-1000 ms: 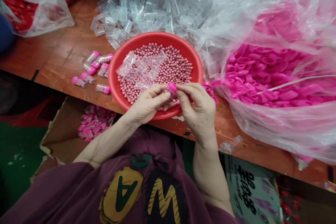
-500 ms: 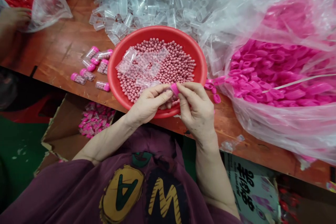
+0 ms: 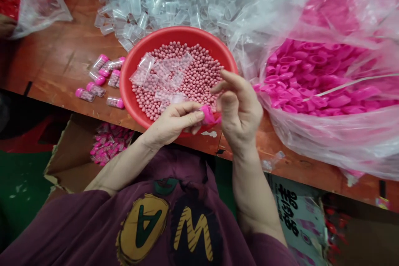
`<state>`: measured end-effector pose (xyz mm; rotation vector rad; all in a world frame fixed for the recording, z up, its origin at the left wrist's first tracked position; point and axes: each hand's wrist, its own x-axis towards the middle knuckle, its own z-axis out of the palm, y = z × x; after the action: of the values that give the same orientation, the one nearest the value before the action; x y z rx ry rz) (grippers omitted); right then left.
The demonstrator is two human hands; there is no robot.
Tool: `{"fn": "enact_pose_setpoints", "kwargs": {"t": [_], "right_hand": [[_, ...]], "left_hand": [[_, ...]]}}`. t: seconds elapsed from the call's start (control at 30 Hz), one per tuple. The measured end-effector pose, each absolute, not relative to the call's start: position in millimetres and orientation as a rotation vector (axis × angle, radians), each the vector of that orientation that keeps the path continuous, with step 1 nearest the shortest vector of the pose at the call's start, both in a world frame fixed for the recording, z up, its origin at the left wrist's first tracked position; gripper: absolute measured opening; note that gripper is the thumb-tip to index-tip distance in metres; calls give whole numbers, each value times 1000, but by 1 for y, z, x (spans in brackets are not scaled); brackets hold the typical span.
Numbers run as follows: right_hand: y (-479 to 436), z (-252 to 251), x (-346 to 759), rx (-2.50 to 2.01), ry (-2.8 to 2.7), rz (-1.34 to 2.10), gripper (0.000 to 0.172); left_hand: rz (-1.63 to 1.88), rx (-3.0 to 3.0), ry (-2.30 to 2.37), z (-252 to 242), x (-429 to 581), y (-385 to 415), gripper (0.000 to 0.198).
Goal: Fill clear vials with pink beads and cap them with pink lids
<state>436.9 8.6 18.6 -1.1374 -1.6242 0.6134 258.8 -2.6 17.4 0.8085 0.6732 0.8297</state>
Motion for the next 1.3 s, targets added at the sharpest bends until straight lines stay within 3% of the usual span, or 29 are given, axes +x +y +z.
{"fn": "enact_pose_setpoints", "kwargs": {"t": [0.17, 0.3, 0.5, 0.63, 0.7, 0.77, 0.9, 1.0, 1.17, 1.3], "right_hand": [[27, 20, 409, -1011, -1409, 1252, 71], [27, 17, 413, -1080, -1584, 1361, 79], [31, 9, 423, -1290, -1648, 936, 72], [21, 9, 425, -1287, -1710, 536, 59], [13, 8, 427, -1287, -2027, 396, 74], [8, 6, 427, -1302, -2246, 248, 89], [7, 3, 422, -1400, -2224, 77, 70], [6, 5, 419, -1339, -2177, 1, 64], [-13, 11, 414, -1143, -2151, -248, 70], [-29, 10, 387, -1026, -2181, -96, 81]], "left_hand": [[809, 843, 656, 18, 257, -2, 54], [781, 908, 657, 20, 256, -3, 56], [923, 807, 861, 19, 267, -3, 40], [1066, 492, 885, 17, 274, 4, 21], [1142, 409, 843, 15, 273, 7, 16], [1168, 401, 791, 15, 272, 8, 18], [1139, 457, 764, 15, 272, 6, 32], [1153, 579, 823, 16, 274, 2, 28], [1102, 982, 989, 27, 255, -21, 24], [1036, 1218, 1171, 43, 219, -57, 26]]}}
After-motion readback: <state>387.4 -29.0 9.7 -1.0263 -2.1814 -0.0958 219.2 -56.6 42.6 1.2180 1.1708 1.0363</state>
